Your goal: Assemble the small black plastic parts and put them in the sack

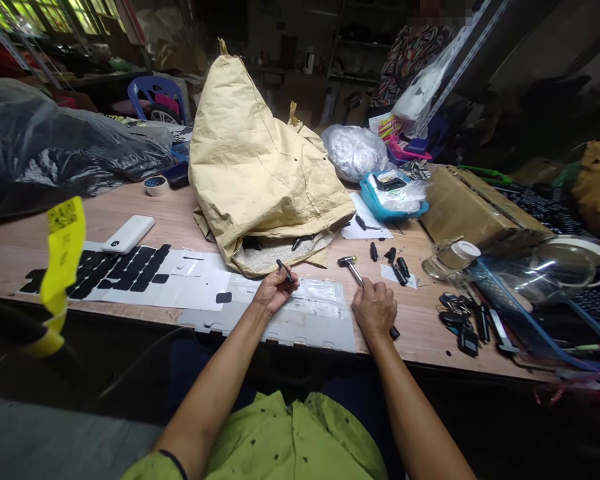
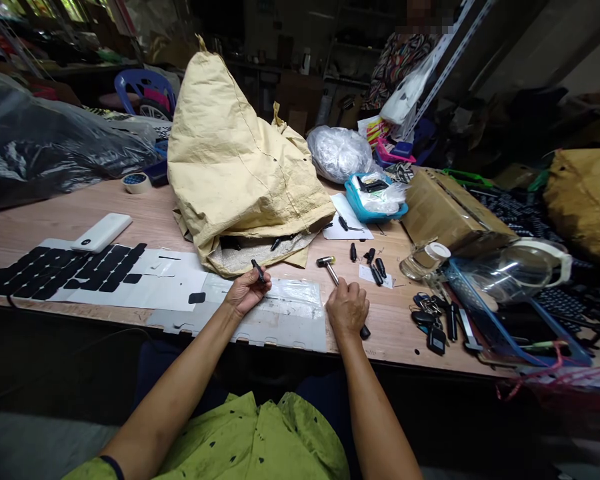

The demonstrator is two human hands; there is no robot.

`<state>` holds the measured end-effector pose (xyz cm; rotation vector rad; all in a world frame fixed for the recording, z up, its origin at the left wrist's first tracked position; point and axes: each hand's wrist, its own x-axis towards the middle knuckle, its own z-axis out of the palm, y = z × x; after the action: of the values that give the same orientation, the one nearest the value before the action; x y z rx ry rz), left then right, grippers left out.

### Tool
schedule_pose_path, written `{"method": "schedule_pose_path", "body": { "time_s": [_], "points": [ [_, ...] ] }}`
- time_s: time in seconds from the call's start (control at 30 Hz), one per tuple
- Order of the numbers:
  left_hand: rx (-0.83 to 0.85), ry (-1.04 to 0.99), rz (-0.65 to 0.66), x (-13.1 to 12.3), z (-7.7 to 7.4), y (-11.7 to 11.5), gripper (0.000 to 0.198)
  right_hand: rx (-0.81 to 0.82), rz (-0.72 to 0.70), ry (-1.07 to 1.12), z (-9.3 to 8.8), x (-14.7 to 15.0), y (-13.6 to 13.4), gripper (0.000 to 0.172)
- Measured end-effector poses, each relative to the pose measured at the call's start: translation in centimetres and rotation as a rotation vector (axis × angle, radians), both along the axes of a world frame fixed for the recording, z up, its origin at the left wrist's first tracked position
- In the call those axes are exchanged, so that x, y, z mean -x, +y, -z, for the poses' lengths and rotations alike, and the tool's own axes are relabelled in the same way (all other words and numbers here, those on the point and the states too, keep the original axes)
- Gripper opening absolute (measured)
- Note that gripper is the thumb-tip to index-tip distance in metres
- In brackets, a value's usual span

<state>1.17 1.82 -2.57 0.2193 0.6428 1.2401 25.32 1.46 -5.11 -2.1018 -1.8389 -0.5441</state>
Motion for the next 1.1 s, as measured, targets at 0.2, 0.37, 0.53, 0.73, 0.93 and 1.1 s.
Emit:
{"method": "schedule_pose_path", "body": {
  "time_s": [0.2, 0.37, 0.53, 0.73, 0.93, 1.1],
  "points": [
    [-0.028, -0.017, -0.055, -0.2, -0.2, -0.2, 0.012, -0.010, 0.008, -0.018, 0.1, 0.0, -0.1, 0.027],
    [-0.127, 0.001, -0.013, -0.5, -0.4, -0.6, 0.020, -0.024, 0.000, -0.036, 0.3, 0.1, 0.0, 0.026],
    [-0.110, -0.052, -0.094, -0.5, -0.8, -0.8, 0.016, -0.037, -0.009, -0.047, 0.6, 0.1, 0.1, 0.026],
    [0.032, -0.084, -0.028, -0.7, -1.9, -1.0, 0.036, -0.036, -0.006, -0.038, 0.7, 0.2, 0.2, 0.024],
    [0.064, -0.048, -0.013, -1.8, -2.1, -0.7, 0.023, -0.036, -0.014, -0.029, 0.6, 0.4, 0.1, 0.025],
    [-0.033, -0.007, -0.001, -2.1, -1.7, -0.7, 0.035, -0.018, -0.009, -0.016, 0.5, 0.6, 0.1, 0.024]
  ]
}}
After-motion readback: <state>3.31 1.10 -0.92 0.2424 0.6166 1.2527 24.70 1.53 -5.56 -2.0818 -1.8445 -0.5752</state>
